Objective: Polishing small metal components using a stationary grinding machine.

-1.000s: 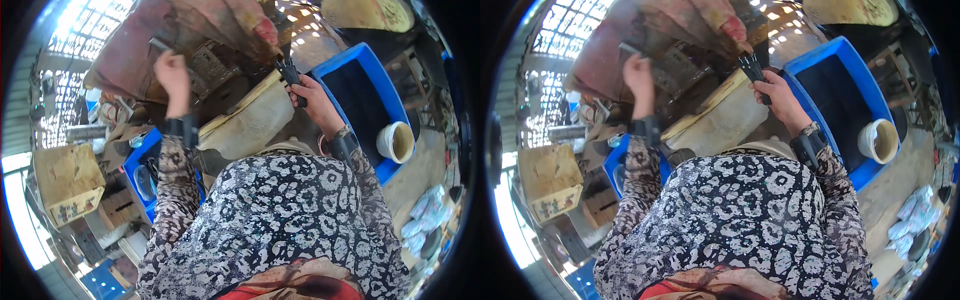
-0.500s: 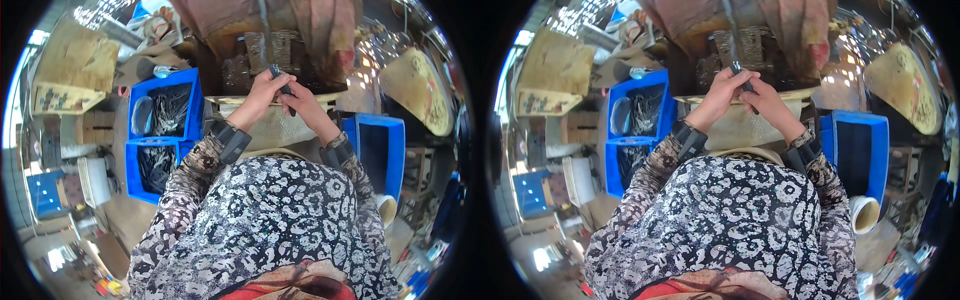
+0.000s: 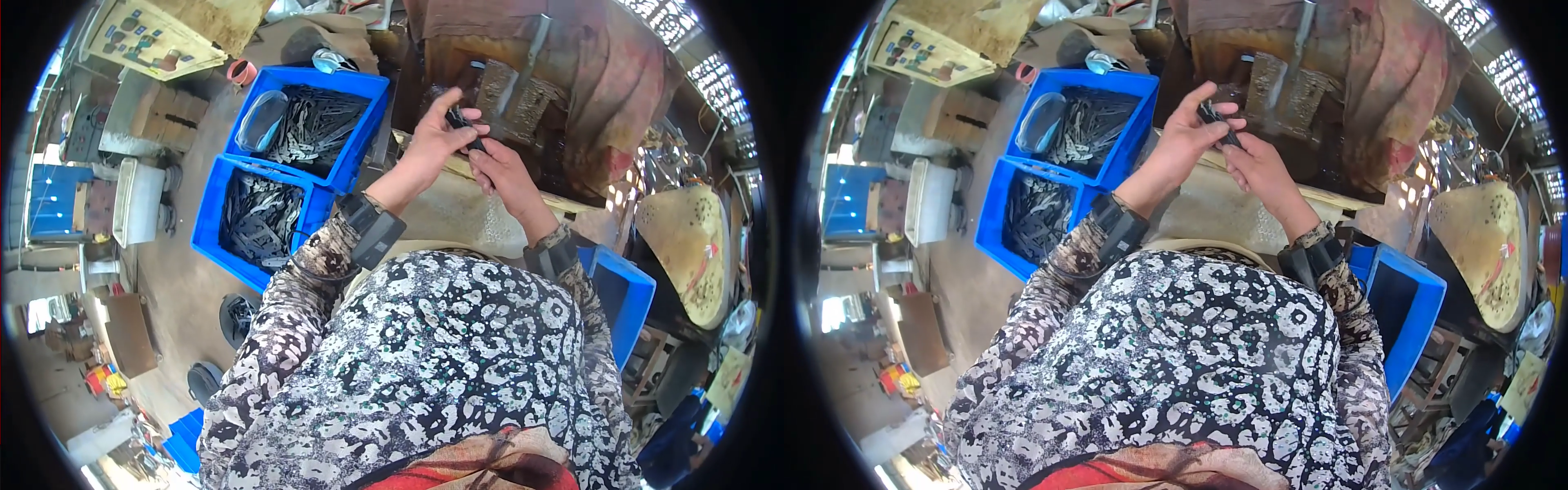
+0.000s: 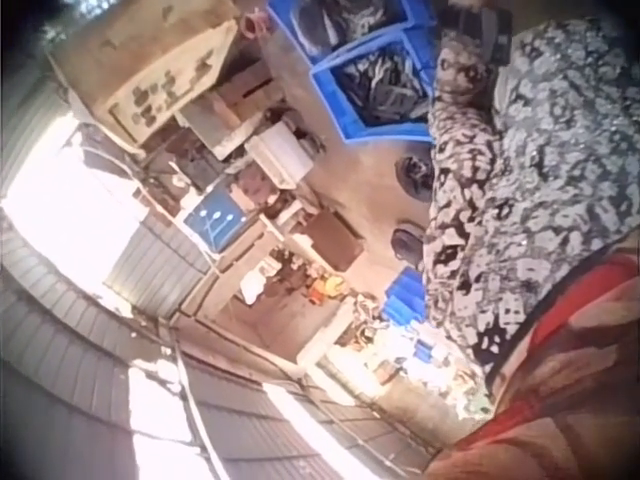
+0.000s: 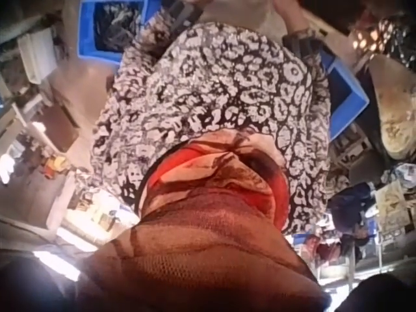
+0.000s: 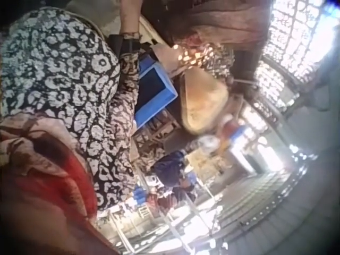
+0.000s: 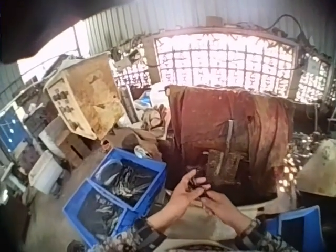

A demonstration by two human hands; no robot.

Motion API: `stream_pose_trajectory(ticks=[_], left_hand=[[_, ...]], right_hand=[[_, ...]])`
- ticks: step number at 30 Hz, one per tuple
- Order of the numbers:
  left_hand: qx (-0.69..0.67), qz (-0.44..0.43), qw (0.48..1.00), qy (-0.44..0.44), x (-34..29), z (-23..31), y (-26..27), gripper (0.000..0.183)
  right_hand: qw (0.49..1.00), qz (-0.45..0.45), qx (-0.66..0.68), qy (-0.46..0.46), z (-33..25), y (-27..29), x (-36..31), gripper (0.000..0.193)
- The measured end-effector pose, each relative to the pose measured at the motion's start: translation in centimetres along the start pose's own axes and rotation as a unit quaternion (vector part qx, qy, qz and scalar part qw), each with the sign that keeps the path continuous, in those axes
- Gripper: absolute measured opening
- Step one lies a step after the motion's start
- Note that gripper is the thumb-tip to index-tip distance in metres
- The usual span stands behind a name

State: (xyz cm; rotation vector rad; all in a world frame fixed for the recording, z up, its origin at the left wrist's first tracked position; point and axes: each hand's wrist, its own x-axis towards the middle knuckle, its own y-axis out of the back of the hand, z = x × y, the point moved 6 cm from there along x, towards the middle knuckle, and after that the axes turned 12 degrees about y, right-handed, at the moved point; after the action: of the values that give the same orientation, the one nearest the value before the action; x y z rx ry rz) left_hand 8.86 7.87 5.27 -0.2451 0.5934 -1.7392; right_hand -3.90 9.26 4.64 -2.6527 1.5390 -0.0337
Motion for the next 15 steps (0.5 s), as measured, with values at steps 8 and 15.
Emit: stream_pose_trajectory(ticks=[8, 15], left_hand=[[0.082, -0.015, 0.996, 0.039, -1.0, -1.3, 0.4, 0.087], [0.152, 0.085, 0.985, -0.006, -3.4, 1.4, 6.2, 0.045]], right_hand=[[0.999, 0.014, -0.018, -0.038, 1.2, 0.2, -0.2, 0.011], [0.928, 0.193, -0.311, 0.069, 4.2, 11.3, -0.9, 0.016]])
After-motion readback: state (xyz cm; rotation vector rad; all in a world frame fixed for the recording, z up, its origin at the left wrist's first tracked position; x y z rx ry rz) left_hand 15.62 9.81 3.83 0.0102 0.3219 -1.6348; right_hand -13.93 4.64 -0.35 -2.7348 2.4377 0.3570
